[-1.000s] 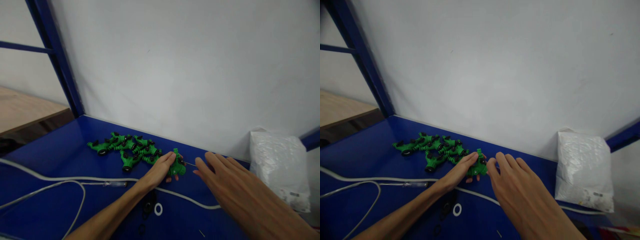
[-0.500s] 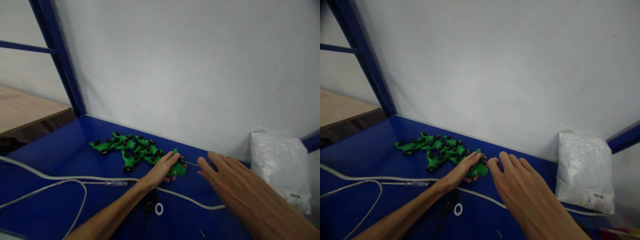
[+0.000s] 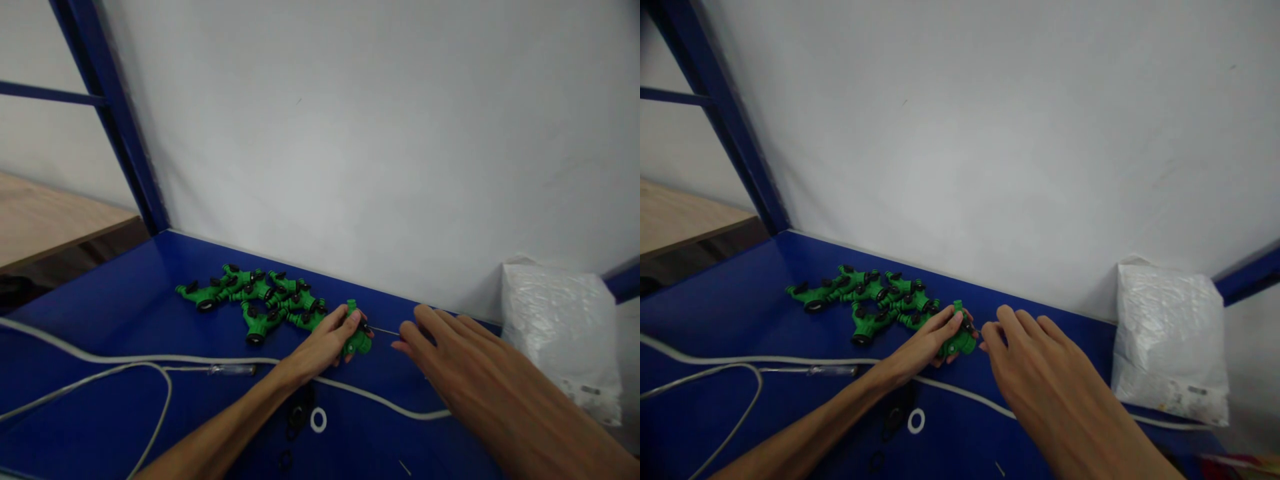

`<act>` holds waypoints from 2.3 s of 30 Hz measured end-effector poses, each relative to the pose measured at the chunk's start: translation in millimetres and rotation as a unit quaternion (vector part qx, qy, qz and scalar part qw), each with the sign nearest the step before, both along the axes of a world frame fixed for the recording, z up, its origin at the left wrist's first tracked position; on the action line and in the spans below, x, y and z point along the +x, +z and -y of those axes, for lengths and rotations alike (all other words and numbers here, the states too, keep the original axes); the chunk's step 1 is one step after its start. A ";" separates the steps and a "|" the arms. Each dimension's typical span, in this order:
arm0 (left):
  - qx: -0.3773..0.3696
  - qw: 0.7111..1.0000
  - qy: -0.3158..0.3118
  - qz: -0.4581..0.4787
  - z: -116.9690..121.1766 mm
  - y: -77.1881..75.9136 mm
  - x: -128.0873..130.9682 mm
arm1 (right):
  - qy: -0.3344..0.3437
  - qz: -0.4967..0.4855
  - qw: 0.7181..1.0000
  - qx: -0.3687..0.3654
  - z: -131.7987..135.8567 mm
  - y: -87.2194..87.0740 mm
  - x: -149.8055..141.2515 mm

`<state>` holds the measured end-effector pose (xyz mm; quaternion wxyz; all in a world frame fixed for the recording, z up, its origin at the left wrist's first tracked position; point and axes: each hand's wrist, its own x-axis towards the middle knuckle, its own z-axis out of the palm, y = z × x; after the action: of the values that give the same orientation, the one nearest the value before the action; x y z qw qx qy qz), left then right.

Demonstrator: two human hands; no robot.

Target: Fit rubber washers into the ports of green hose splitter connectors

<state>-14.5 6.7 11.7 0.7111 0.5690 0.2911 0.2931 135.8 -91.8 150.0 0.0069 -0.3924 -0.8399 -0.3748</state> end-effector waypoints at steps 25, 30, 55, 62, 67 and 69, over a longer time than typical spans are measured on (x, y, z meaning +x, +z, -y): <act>-0.012 1.000 0.026 -0.001 -0.8 -0.7 1.8 | 0.027 0.018 0.999 0.029 -0.3 -13.2 0.5; -0.014 1.000 0.019 -0.004 -0.6 0.3 1.9 | 0.030 0.012 0.999 -0.020 -2.8 -20.2 8.8; 0.066 0.996 0.028 -0.049 -0.6 -10.6 1.4 | 0.003 0.074 0.997 -0.006 -0.7 -38.4 29.1; 0.068 0.995 0.039 -0.065 1.3 -12.7 1.7 | -0.019 0.000 0.999 -0.031 -0.5 -49.3 31.1; 0.087 0.993 0.060 -0.053 0.5 -11.2 0.5 | -0.101 -0.251 0.944 -0.190 -6.7 -47.6 33.7; 0.088 0.993 0.058 -0.052 0.9 -9.5 0.6 | -0.138 -0.319 0.897 -0.272 -9.2 -42.9 31.2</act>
<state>-13.9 5.8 2.2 0.6239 0.6260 0.3334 0.3280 167.0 -82.7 107.1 0.1157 -0.5898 -0.7990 0.0165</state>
